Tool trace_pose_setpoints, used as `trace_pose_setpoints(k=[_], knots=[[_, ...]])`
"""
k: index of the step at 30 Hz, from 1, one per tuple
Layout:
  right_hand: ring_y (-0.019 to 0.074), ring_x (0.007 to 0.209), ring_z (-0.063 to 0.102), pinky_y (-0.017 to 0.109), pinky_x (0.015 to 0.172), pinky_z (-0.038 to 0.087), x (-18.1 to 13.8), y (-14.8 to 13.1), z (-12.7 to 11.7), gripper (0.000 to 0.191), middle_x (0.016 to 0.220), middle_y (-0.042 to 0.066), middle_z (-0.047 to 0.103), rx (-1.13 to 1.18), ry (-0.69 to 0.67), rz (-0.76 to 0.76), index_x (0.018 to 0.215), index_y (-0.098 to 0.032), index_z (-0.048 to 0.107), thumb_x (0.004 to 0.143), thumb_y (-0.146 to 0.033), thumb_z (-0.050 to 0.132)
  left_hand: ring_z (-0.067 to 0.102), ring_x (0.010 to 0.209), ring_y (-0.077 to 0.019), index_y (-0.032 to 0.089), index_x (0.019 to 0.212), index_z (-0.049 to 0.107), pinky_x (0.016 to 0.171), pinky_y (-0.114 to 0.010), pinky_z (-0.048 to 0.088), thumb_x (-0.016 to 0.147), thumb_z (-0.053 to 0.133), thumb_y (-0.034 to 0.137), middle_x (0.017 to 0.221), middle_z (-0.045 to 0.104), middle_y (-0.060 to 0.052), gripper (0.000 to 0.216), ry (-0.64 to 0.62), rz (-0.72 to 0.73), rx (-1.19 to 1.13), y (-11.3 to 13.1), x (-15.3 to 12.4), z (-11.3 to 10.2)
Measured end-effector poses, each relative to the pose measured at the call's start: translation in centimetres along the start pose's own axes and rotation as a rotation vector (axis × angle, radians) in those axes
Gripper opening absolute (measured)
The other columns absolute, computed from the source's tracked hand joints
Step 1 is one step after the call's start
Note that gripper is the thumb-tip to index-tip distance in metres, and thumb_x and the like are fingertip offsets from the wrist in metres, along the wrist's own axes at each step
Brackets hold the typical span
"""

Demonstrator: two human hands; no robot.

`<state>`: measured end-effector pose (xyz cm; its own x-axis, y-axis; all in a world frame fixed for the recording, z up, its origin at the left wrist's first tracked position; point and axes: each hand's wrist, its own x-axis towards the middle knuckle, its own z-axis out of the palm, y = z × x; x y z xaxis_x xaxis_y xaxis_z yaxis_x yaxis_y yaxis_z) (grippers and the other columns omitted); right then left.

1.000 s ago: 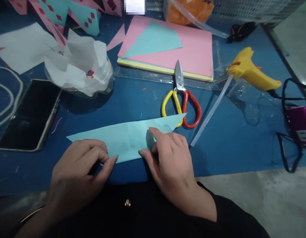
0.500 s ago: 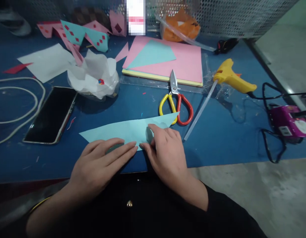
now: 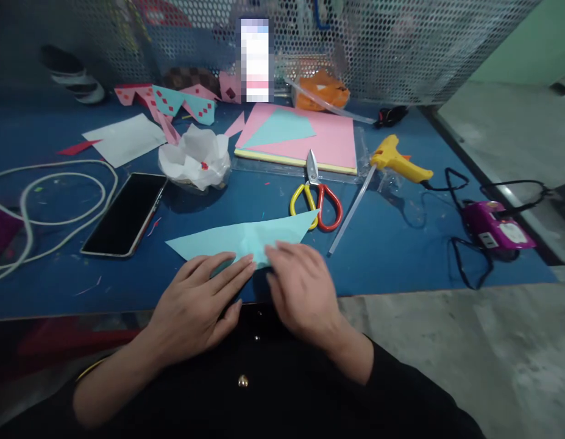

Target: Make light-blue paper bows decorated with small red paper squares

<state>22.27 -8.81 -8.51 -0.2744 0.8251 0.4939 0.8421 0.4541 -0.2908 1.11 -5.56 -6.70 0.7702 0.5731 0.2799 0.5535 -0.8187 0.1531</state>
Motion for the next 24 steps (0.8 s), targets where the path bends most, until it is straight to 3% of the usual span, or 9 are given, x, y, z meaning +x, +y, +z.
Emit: trace_pose_setpoints(k=[2,4,7,15,20,24], knots=[[0.0241,0.128,0.058,0.046,0.102,0.050,-0.5,-0.5,0.4,0.049,0.133,0.017,0.065,0.057,-0.137,-0.163,0.144,-0.010,0.044,0.096,-0.018,0.046,0.059,0.121,-0.0329,0.010,0.126,0.065,0.100,-0.049,0.043,0.088,0.053,0.020,0.133,0.068,-0.010,0.041,0.013,-0.008,0.005,0.1,-0.1,0.1],[0.0257,0.138,0.049,0.047,0.107,0.048,-0.9,-0.9,0.7,0.054,0.142,0.023,0.056,0.048,-0.216,-0.227,0.146,0.000,0.038,0.098,-0.025,0.044,0.058,0.124,-0.0330,0.010,0.127,0.064,0.103,-0.049,0.041,0.088,0.053,0.019,0.133,0.068,-0.010,0.042,0.038,-0.015,0.019,0.3,-0.1,0.3],[0.0309,0.142,0.043,0.049,0.109,0.047,-1.4,-1.1,0.9,0.059,0.145,0.027,0.051,-0.037,-0.238,-0.240,0.142,0.007,0.041,0.100,-0.033,0.043,0.055,0.129,-0.0324,0.010,0.133,0.060,0.110,-0.050,0.036,0.089,0.052,0.019,0.141,0.061,-0.009,0.046,0.052,-0.014,0.048,0.5,-0.5,0.6],[0.0335,0.139,0.046,0.053,0.107,0.047,-2.6,0.4,-0.6,0.062,0.144,0.026,0.052,-0.186,-0.256,-0.210,0.144,0.007,0.039,0.101,-0.037,0.044,0.048,0.136,-0.0336,0.014,0.141,0.052,0.118,-0.061,0.022,0.089,0.051,0.016,0.143,0.060,-0.007,0.052,0.035,-0.090,0.120,-0.5,-3.9,-0.3],[0.0325,0.123,0.061,0.049,0.102,0.049,-1.8,1.0,-1.3,0.043,0.129,0.025,0.066,-0.313,-0.198,-0.300,0.132,0.006,0.053,0.099,-0.021,0.046,0.045,0.138,-0.0355,0.013,0.139,0.055,0.117,-0.062,0.023,0.093,0.052,0.022,0.143,0.059,-0.010,0.047,-0.021,-0.108,0.100,-1.6,-5.3,-1.7],[0.0274,0.098,0.068,0.047,0.097,0.048,1.0,0.7,-1.9,0.032,0.107,0.018,0.074,-0.405,-0.246,-0.391,0.122,0.000,0.062,0.095,-0.006,0.046,0.058,0.124,-0.0291,0.018,0.117,0.070,0.112,-0.051,0.034,0.096,0.051,0.028,0.126,0.072,-0.008,0.030,0.044,-0.162,-0.039,-3.0,-2.5,-2.4]])
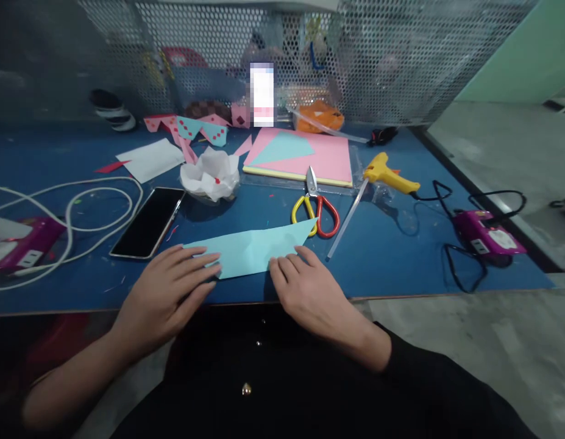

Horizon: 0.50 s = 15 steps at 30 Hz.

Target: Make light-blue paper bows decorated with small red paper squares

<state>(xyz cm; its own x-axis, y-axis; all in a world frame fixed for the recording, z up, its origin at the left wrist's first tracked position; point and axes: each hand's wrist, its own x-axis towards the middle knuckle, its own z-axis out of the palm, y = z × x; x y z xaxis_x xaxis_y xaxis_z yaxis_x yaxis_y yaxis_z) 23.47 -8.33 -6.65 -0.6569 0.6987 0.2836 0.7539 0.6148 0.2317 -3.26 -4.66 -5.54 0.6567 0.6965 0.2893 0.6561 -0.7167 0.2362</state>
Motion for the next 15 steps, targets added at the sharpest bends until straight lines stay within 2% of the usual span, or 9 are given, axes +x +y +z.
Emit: trace_pose_setpoints(k=[1,3,6,9,12,15], knots=[[0.0268,0.095,0.067,0.048,0.096,0.047,0.7,0.2,-0.3,0.031,0.106,0.017,0.073,-0.010,-0.029,-0.018,0.120,-0.002,0.063,0.094,-0.006,0.046,0.058,0.122,-0.0286,0.016,0.118,0.069,0.110,-0.048,0.038,0.096,0.052,0.030,0.124,0.072,-0.010,0.031,0.011,-0.059,-0.058,-0.3,1.2,0.0],[0.0258,0.090,0.065,0.047,0.094,0.046,1.8,0.4,-0.6,0.026,0.103,0.016,0.071,-0.032,-0.059,-0.058,0.112,-0.006,0.067,0.094,-0.008,0.049,0.056,0.122,-0.0316,0.013,0.123,0.066,0.107,-0.048,0.039,0.088,0.063,0.039,0.128,0.068,-0.015,0.044,-0.091,-0.198,-0.172,-0.9,3.8,0.3],[0.0233,0.082,0.061,0.044,0.090,0.045,2.7,0.2,-0.4,0.018,0.094,0.013,0.070,-0.062,-0.041,-0.111,0.098,-0.009,0.070,0.091,-0.008,0.053,0.056,0.117,-0.0357,0.012,0.123,0.064,0.101,-0.050,0.042,0.075,0.074,0.047,0.126,0.064,-0.018,0.061,-0.130,-0.255,-0.209,-1.7,7.1,1.1],[0.0211,0.077,0.059,0.042,0.088,0.044,2.6,0.1,0.2,0.017,0.088,0.010,0.070,-0.084,0.018,-0.100,0.092,-0.011,0.070,0.091,-0.008,0.054,0.058,0.101,-0.0335,0.016,0.102,0.069,0.092,-0.047,0.044,0.065,0.079,0.047,0.105,0.066,-0.013,0.049,-0.141,-0.315,-0.268,-2.4,9.1,1.9],[0.0194,0.074,0.057,0.040,0.086,0.043,2.2,0.5,0.4,0.019,0.090,0.010,0.071,-0.112,0.123,-0.056,0.089,-0.012,0.070,0.092,-0.008,0.052,0.057,0.087,-0.0275,0.020,0.079,0.064,0.081,-0.040,0.044,0.060,0.082,0.044,0.086,0.062,-0.005,0.035,-0.153,-0.391,-0.387,-2.7,9.9,2.1],[0.0189,0.079,0.058,0.037,0.078,0.042,1.8,1.4,0.0,0.018,0.098,0.009,0.074,-0.148,0.273,-0.023,0.096,-0.013,0.070,0.095,-0.011,0.052,0.054,0.073,-0.0210,0.021,0.075,0.059,0.068,-0.033,0.042,0.061,0.081,0.047,0.073,0.057,0.000,0.036,-0.183,-0.496,-0.578,-2.8,10.1,1.6]])
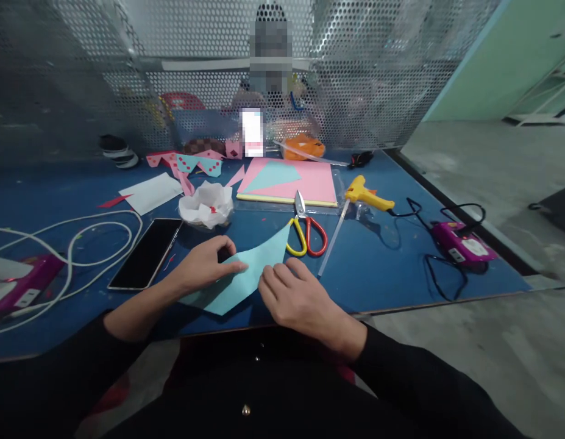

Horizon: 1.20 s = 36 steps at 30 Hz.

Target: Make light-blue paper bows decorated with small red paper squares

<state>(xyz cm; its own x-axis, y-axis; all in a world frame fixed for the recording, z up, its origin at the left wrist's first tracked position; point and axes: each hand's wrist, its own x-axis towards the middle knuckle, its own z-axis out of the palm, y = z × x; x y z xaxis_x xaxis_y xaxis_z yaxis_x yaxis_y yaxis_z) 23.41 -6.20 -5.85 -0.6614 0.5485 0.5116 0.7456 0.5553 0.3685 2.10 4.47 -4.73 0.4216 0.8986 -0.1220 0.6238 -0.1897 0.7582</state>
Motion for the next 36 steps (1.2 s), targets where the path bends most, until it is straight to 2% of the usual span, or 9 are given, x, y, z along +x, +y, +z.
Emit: trace_pose_setpoints(k=[3,7,11,16,21,25,29,31,36], knots=[[0.0181,0.082,0.059,0.035,0.077,0.041,0.2,1.6,-0.4,0.016,0.101,0.007,0.076,-0.045,0.149,0.037,0.100,-0.014,0.070,0.095,-0.012,0.054,0.055,0.064,-0.0174,0.019,0.084,0.062,0.060,-0.029,0.042,0.068,0.076,0.051,0.067,0.059,0.001,0.038,-0.098,-0.111,-0.255,0.5,-0.2,-0.7],[0.0168,0.083,0.060,0.034,0.078,0.041,1.0,3.6,-0.1,0.013,0.099,0.007,0.077,-0.080,0.242,0.076,0.098,-0.015,0.069,0.094,-0.010,0.057,0.065,0.068,-0.0201,0.016,0.095,0.068,0.064,-0.032,0.053,0.072,0.071,0.054,0.081,0.071,-0.008,0.045,-0.221,-0.248,-0.585,1.4,-0.2,-1.0],[0.0159,0.080,0.061,0.033,0.077,0.041,1.4,4.7,0.9,0.017,0.095,0.006,0.077,-0.079,0.217,0.123,0.095,-0.016,0.068,0.094,-0.007,0.054,0.066,0.063,-0.0182,0.013,0.089,0.072,0.061,-0.029,0.055,0.066,0.082,0.040,0.078,0.074,-0.009,0.037,-0.237,-0.364,-0.776,2.0,0.3,-0.4],[0.0144,0.078,0.062,0.031,0.076,0.041,0.9,4.8,2.3,0.021,0.093,0.004,0.076,-0.021,0.148,0.149,0.091,-0.017,0.067,0.096,-0.007,0.050,0.067,0.056,-0.0178,0.009,0.081,0.075,0.056,-0.027,0.055,0.060,0.087,0.024,0.069,0.074,-0.010,0.029,-0.232,-0.468,-0.865,1.9,1.0,0.2],[0.0136,0.086,0.064,0.029,0.081,0.042,0.5,4.7,2.7,0.021,0.107,0.003,0.076,0.011,0.045,0.238,0.105,-0.018,0.067,0.099,-0.014,0.047,0.065,0.052,-0.0156,0.010,0.079,0.074,0.052,-0.025,0.054,0.062,0.086,0.021,0.064,0.073,-0.007,0.024,-0.154,-0.506,-0.911,1.5,0.9,0.3],[0.0192,0.089,0.066,0.033,0.079,0.042,-0.7,6.8,2.2,0.021,0.103,0.008,0.075,-0.088,-0.055,0.547,0.104,-0.017,0.068,0.099,-0.022,0.048,0.062,0.047,-0.0144,0.011,0.076,0.073,0.048,-0.024,0.052,0.062,0.085,0.019,0.059,0.071,-0.005,0.020,-0.107,-0.515,-0.930,1.5,0.6,0.1],[0.0272,0.071,0.065,0.035,0.061,0.038,-3.4,10.5,2.0,0.028,0.085,0.017,0.071,-0.247,-0.237,0.874,0.092,-0.010,0.070,0.096,-0.023,0.045,0.063,0.049,-0.0146,0.011,0.082,0.075,0.048,-0.024,0.052,0.063,0.085,0.020,0.061,0.072,-0.005,0.024,-0.101,-0.508,-0.930,1.3,0.4,0.1],[0.0258,0.062,0.064,0.033,0.055,0.034,-4.7,12.1,2.3,0.029,0.079,0.017,0.070,-0.258,-0.367,0.922,0.096,-0.010,0.071,0.094,-0.018,0.042,0.064,0.050,-0.0149,0.012,0.086,0.075,0.049,-0.024,0.052,0.064,0.086,0.021,0.063,0.073,-0.005,0.026,-0.103,-0.499,-0.928,1.2,0.4,0.2],[0.0218,0.060,0.064,0.031,0.053,0.034,-6.3,13.8,3.6,0.043,0.081,0.013,0.070,-0.189,-0.618,0.865,0.131,-0.016,0.059,0.092,-0.010,0.040,0.064,0.050,-0.0150,0.013,0.089,0.075,0.049,-0.024,0.051,0.065,0.086,0.021,0.063,0.073,-0.005,0.028,-0.112,-0.487,-0.919,1.0,0.5,0.2]])
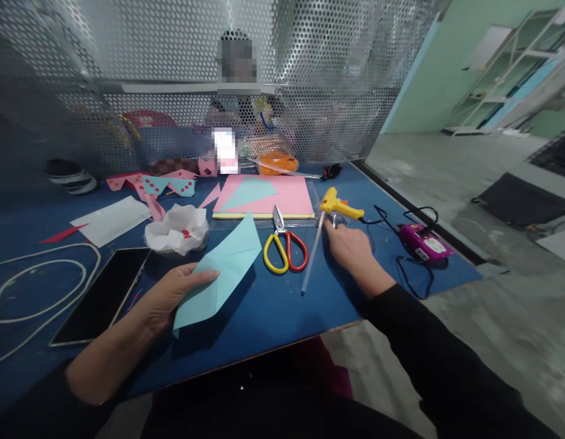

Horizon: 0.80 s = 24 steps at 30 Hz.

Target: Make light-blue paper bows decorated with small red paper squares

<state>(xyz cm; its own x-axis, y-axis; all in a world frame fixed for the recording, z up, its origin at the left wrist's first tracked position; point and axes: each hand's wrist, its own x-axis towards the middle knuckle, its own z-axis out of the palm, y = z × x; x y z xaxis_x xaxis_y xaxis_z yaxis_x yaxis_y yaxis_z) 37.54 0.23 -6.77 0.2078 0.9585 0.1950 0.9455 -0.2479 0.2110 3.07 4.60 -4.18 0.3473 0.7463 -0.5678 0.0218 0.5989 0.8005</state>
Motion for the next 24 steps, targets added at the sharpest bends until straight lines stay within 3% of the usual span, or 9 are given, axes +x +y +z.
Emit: trace_pose_setpoints(k=[2,8,12,16,18,20,22,24], knots=[[0.0224,0.063,0.064,0.031,0.055,0.035,0.2,0.2,0.2,0.043,0.086,0.015,0.070,-0.014,-0.029,-0.005,0.132,-0.015,0.058,0.094,-0.009,0.038,0.064,0.050,-0.0154,0.013,0.087,0.075,0.049,-0.024,0.051,0.065,0.086,0.021,0.062,0.073,-0.005,0.027,0.001,0.000,0.002,0.0,0.0,0.0],[0.0268,0.078,0.064,0.034,0.061,0.036,0.3,1.2,0.4,0.033,0.096,0.021,0.066,-0.013,-0.010,0.010,0.104,-0.009,0.068,0.096,-0.011,0.036,0.065,0.051,-0.0162,0.013,0.091,0.074,0.049,-0.025,0.052,0.066,0.085,0.020,0.064,0.073,-0.005,0.028,0.006,0.003,0.010,0.1,0.0,0.0],[0.0240,0.080,0.063,0.032,0.064,0.038,0.1,2.4,0.3,0.030,0.098,0.017,0.068,0.036,0.037,-0.020,0.102,-0.013,0.070,0.091,-0.006,0.042,0.065,0.052,-0.0156,0.013,0.089,0.074,0.050,-0.024,0.053,0.065,0.085,0.020,0.066,0.074,-0.005,0.027,0.004,0.004,0.010,0.1,-0.1,0.1],[0.0237,0.080,0.065,0.032,0.063,0.041,-1.8,2.6,-1.6,0.032,0.106,0.017,0.070,0.106,0.167,0.023,0.106,-0.015,0.070,0.090,-0.008,0.043,0.063,0.050,-0.0150,0.012,0.087,0.074,0.048,-0.024,0.051,0.066,0.084,0.020,0.062,0.072,-0.004,0.025,0.008,0.006,-0.006,0.1,-0.2,0.3],[0.0255,0.081,0.066,0.034,0.064,0.044,-3.2,1.2,-3.1,0.032,0.107,0.020,0.069,0.152,0.264,0.072,0.113,-0.012,0.067,0.096,-0.021,0.042,0.062,0.049,-0.0148,0.012,0.083,0.074,0.048,-0.024,0.051,0.065,0.084,0.020,0.062,0.072,-0.005,0.022,0.007,0.006,-0.011,0.1,-0.2,0.3],[0.0218,0.086,0.067,0.031,0.071,0.048,-4.3,-1.3,-4.3,0.033,0.109,0.014,0.068,0.244,0.296,0.013,0.121,-0.016,0.061,0.099,-0.027,0.040,0.063,0.051,-0.0152,0.012,0.081,0.074,0.049,-0.025,0.051,0.065,0.085,0.021,0.063,0.072,-0.005,0.022,0.005,0.009,-0.011,0.0,-0.1,0.4],[0.0223,0.087,0.067,0.032,0.072,0.049,-4.5,-4.3,-4.8,0.035,0.104,0.013,0.069,0.410,0.172,-0.142,0.124,-0.014,0.057,0.094,-0.028,0.045,0.065,0.054,-0.0161,0.013,0.082,0.074,0.051,-0.025,0.052,0.064,0.085,0.022,0.066,0.073,-0.006,0.023,0.001,0.015,-0.008,-0.1,-0.1,0.4],[0.0247,0.080,0.065,0.033,0.064,0.046,-3.7,-6.8,-4.4,0.039,0.092,0.014,0.068,0.398,0.101,-0.167,0.120,-0.009,0.057,0.086,-0.026,0.051,0.065,0.055,-0.0164,0.012,0.081,0.074,0.053,-0.026,0.053,0.064,0.086,0.024,0.068,0.074,-0.007,0.024,-0.002,0.025,-0.006,-0.2,-0.1,0.3]])
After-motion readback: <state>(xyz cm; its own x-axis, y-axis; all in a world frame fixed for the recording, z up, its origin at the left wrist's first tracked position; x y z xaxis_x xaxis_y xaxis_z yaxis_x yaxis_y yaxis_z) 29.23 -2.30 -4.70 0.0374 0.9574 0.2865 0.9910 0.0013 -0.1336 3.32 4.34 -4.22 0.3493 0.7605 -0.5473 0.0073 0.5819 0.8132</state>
